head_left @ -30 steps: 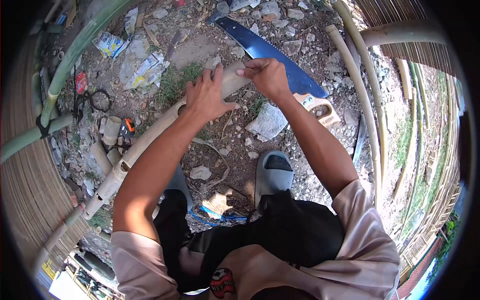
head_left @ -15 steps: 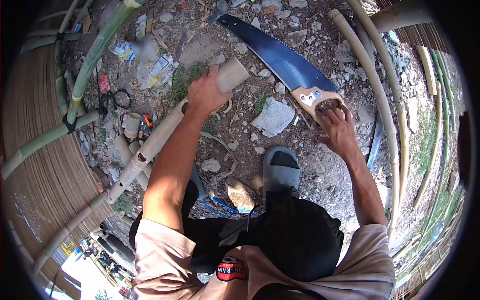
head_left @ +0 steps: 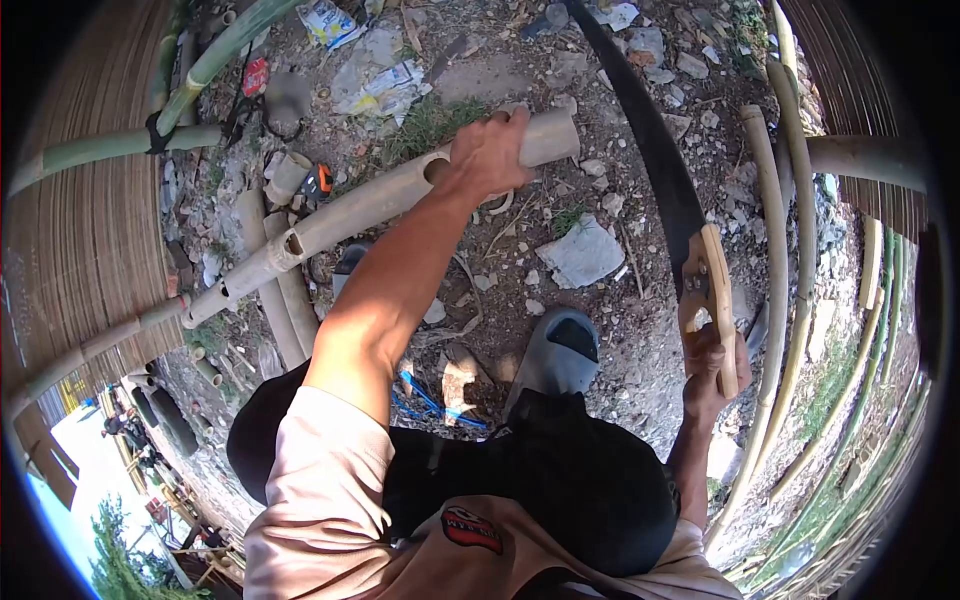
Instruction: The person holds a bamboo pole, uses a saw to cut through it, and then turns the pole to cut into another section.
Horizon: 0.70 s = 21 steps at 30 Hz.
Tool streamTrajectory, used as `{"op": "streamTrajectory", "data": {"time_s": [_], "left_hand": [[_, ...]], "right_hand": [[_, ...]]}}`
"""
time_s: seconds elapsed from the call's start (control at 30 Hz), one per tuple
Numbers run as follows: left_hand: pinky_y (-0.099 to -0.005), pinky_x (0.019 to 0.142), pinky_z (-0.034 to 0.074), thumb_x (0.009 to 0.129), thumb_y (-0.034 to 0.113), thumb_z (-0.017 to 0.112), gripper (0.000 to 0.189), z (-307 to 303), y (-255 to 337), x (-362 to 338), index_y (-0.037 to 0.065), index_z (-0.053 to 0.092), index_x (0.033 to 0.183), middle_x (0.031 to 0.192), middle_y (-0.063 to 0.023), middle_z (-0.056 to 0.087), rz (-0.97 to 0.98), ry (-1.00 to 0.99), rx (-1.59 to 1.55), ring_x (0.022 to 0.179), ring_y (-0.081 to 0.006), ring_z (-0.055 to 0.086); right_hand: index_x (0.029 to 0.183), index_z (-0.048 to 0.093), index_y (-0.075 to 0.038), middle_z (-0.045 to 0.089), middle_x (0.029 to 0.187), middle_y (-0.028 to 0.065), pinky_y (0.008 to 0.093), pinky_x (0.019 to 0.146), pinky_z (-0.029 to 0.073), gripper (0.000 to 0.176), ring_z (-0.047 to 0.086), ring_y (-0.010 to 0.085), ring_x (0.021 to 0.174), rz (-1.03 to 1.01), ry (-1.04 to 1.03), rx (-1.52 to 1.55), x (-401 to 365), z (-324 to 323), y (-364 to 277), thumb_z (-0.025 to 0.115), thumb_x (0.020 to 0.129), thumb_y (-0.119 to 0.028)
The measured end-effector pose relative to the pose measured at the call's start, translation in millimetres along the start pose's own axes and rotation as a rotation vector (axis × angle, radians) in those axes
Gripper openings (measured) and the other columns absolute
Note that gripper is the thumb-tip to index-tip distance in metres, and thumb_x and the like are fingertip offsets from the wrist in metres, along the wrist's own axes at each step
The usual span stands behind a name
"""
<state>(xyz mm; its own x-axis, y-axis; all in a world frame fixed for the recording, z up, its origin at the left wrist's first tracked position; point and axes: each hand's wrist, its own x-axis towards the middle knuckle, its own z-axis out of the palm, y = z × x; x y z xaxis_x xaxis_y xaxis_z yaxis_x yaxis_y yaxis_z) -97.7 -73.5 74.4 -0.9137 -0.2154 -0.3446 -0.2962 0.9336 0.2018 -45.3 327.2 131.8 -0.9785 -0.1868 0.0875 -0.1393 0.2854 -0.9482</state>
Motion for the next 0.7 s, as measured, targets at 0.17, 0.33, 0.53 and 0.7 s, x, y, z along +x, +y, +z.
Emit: {"op": "streamTrajectory", "data": {"time_s": [0.17,0.33,0.53,0.7], "left_hand": [[-0.0492,0.091,0.058,0.068,0.037,0.087,0.073,4,4,3,0.009,0.055,0.127,0.118,-0.0201,0.07,0.006,-0.002,-0.015,0.104,-0.0396,0.072],[-0.0475,0.089,0.06,0.069,0.035,0.083,0.067,-1,1,-6,0.007,0.057,0.125,0.117,-0.0202,0.07,0.021,0.024,0.001,0.103,-0.0387,0.072],[-0.0487,0.091,0.059,0.069,0.039,0.087,0.075,-2,1,-3,0.009,0.055,0.131,0.119,-0.0205,0.07,0.0,0.018,-0.03,0.103,-0.0391,0.072],[-0.0488,0.09,0.059,0.068,0.039,0.087,0.075,0,-2,-1,0.009,0.056,0.129,0.117,-0.0189,0.071,0.034,0.039,-0.038,0.103,-0.0395,0.072]], "right_hand": [[0.089,0.059,0.001,0.06,0.068,0.0092,0.0264,0.05,0.035,0.062,0.049,0.0123,0.053,0.097,0.07,0.25,-7,26,-22,0.047,0.105,-0.057],[0.096,0.056,0.001,0.058,0.071,0.01,0.0249,0.044,0.034,0.062,0.05,0.0137,0.054,0.232,-0.018,0.33,-4,42,-21,0.046,0.104,-0.06],[0.09,0.065,0.003,0.063,0.069,0.0064,0.0236,0.05,0.037,0.055,0.051,0.0089,0.053,0.212,-0.009,0.208,-8,47,-24,0.048,0.104,-0.047],[0.087,0.064,0.002,0.061,0.066,0.004,0.024,0.05,0.037,0.052,0.051,0.0083,0.053,0.26,-0.001,0.195,-9,57,-31,0.048,0.105,-0.044]]}}
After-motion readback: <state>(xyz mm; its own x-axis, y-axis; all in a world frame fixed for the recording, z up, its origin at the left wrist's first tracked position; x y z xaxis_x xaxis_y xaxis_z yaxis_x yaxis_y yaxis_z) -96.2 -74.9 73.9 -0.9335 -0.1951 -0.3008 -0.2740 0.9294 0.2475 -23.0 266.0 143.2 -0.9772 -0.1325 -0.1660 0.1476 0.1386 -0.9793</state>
